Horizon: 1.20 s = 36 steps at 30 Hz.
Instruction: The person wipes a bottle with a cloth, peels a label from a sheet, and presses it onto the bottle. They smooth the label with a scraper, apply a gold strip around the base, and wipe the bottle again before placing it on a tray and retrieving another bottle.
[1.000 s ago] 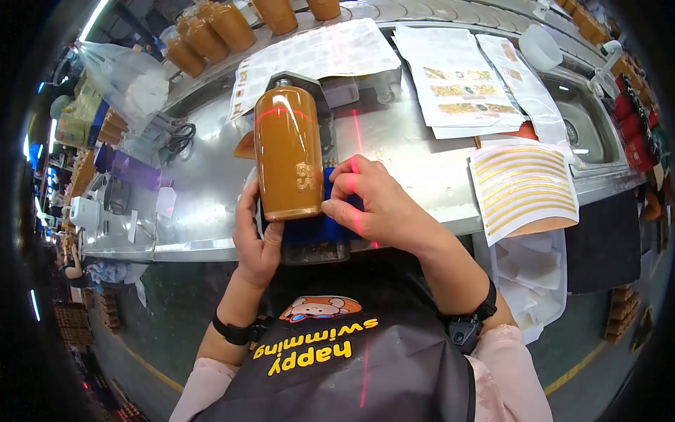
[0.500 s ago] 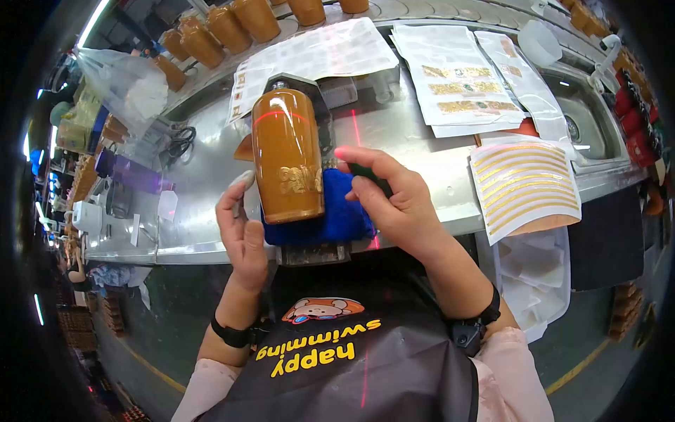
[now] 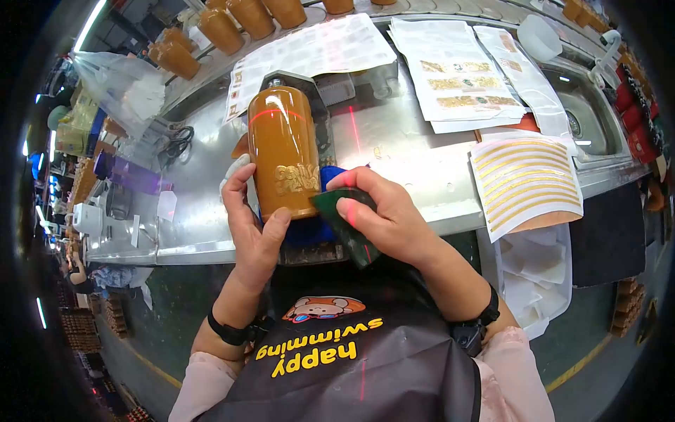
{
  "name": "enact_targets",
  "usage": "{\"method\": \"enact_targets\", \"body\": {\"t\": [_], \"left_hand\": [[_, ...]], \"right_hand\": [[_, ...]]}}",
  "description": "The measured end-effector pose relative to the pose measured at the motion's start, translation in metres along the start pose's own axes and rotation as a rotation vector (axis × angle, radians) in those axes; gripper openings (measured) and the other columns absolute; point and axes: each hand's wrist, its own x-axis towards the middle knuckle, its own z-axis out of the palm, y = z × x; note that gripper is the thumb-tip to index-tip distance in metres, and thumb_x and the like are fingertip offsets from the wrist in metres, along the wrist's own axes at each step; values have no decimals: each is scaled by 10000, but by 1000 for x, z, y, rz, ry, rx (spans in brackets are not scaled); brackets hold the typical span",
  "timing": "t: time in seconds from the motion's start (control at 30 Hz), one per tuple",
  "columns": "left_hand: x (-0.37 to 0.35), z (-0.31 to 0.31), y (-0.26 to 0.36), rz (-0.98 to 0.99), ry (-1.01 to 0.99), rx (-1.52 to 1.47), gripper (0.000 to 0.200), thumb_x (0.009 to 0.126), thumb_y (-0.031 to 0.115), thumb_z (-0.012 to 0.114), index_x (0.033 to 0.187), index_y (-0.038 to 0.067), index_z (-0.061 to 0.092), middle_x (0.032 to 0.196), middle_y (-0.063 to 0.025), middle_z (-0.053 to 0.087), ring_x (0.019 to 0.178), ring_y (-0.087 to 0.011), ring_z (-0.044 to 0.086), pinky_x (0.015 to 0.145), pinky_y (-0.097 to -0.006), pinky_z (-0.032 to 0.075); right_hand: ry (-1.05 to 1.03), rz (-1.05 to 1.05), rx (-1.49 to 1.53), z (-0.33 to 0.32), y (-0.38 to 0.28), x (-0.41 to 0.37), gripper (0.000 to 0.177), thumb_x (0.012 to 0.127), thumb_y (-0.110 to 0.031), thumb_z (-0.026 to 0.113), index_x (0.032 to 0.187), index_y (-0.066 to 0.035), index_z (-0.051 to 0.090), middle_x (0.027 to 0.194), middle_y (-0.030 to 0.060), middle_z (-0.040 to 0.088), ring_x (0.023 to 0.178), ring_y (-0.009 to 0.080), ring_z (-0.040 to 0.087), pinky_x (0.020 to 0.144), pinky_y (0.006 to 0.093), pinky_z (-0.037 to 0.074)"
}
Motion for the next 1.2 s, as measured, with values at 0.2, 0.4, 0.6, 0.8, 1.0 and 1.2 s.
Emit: {"method": "enact_targets", "body": {"t": [0.2, 0.4, 0.6, 0.8, 1.0, 1.2], "left_hand": [[1, 3, -2, 19, 16, 38, 696, 830, 246, 658, 1382, -3, 315, 1348, -133, 350, 1312, -246, 314, 1133, -365, 212], [-17, -18, -14, 462, 61, 331, 468, 817, 191, 690, 1206, 54, 471, 1224, -152, 502, 1239, -324, 395, 1131, -521, 209], [-17, -17, -15, 807, 58, 601, 294, 723, 56, 699, 963, 209, 626, 1109, -77, 552, 1130, -288, 466, 1077, -569, 266], [-2, -8, -8, 902, -1, 571, 280, 717, 68, 689, 961, 206, 667, 1077, -88, 589, 1112, -269, 510, 1083, -555, 268], [-36, -25, -32, 498, 78, 393, 367, 760, 38, 635, 1118, 114, 650, 1176, -210, 588, 1241, -394, 460, 1110, -576, 230], [-32, -20, -22, 608, 93, 459, 331, 760, 25, 668, 1065, 154, 674, 1202, -158, 589, 1229, -335, 485, 1107, -554, 251]], "right_hand": [[-15, -47, -183, 4, -8, 3, 243, 898, -127, 567, 1109, -7, 590, 898, 77, 643, 853, 117, 589, 761, 284, 487], [-28, 25, -119, -2, -6, 1, 240, 917, -133, 575, 1120, -7, 592, 953, 16, 612, 876, 72, 541, 786, 235, 455], [-23, 64, -78, -1, -3, 0, 239, 927, -135, 564, 1131, -13, 585, 968, 17, 616, 888, 68, 545, 797, 236, 459], [-11, 70, -60, 1, 0, 1, 235, 933, -140, 566, 1131, -14, 582, 970, 9, 613, 890, 62, 544, 796, 234, 462], [12, 91, -101, 1, -1, 0, 248, 919, -158, 562, 1115, -8, 588, 900, 47, 639, 823, 95, 575, 722, 260, 481], [0, 149, -33, 2, -3, 0, 232, 936, -152, 565, 1125, -17, 582, 954, 4, 613, 870, 58, 548, 775, 226, 462]]}}
